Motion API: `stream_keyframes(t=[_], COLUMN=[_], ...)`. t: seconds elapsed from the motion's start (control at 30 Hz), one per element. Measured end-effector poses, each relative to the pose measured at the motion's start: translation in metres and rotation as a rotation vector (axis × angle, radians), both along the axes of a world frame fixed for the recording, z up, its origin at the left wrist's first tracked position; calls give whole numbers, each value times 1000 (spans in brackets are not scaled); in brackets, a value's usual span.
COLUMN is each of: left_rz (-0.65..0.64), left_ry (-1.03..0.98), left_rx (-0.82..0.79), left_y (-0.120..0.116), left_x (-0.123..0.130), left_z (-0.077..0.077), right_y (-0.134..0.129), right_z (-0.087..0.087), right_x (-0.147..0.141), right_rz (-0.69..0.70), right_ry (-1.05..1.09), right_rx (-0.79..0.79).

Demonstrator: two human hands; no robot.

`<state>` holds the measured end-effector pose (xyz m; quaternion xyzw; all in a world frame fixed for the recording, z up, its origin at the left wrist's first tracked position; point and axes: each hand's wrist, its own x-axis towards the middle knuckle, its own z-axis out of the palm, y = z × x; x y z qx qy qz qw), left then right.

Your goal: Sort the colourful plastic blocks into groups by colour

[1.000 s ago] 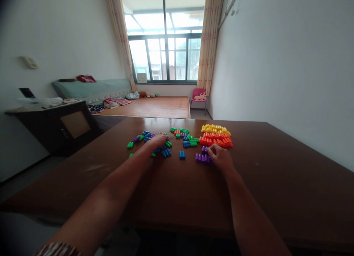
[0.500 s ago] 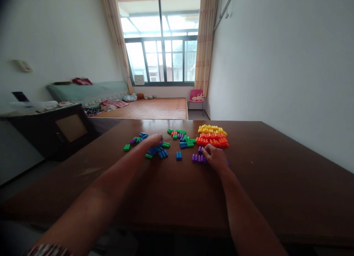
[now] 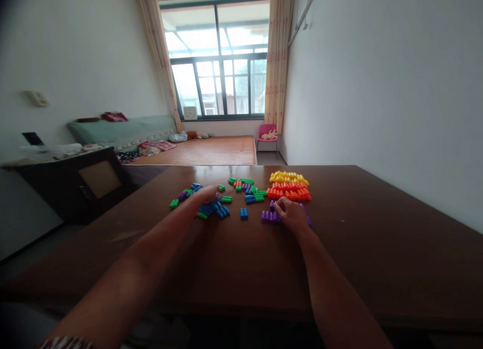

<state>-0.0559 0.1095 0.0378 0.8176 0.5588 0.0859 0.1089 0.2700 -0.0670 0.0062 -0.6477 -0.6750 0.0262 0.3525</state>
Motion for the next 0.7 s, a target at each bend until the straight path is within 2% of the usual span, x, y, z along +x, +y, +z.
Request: stream_keyframes(t=[0.17, 0.33, 0.43, 0.5, 0.63, 0.7], left_rz=[134, 167, 201, 222, 238, 159], left_ry=[98, -6, -234, -420, -861, -1087], left_rx=[32, 238, 325, 315, 118, -25], left_y=[-14, -34, -47, -54, -67, -76], left_x=[-5, -3, 7, 15, 30, 37], left_z=[10, 20, 18, 12, -7, -14], right_y=[0, -1, -2, -3, -5, -6], right_z=[0, 1, 2, 3, 5, 6], right_x=[0, -4, -8, -9, -11, -14], right_rz=[7, -4, 20, 37, 60, 80], right_ry=[11, 11, 13, 2, -11, 11], right_rx=[9, 4, 4, 7, 5, 8])
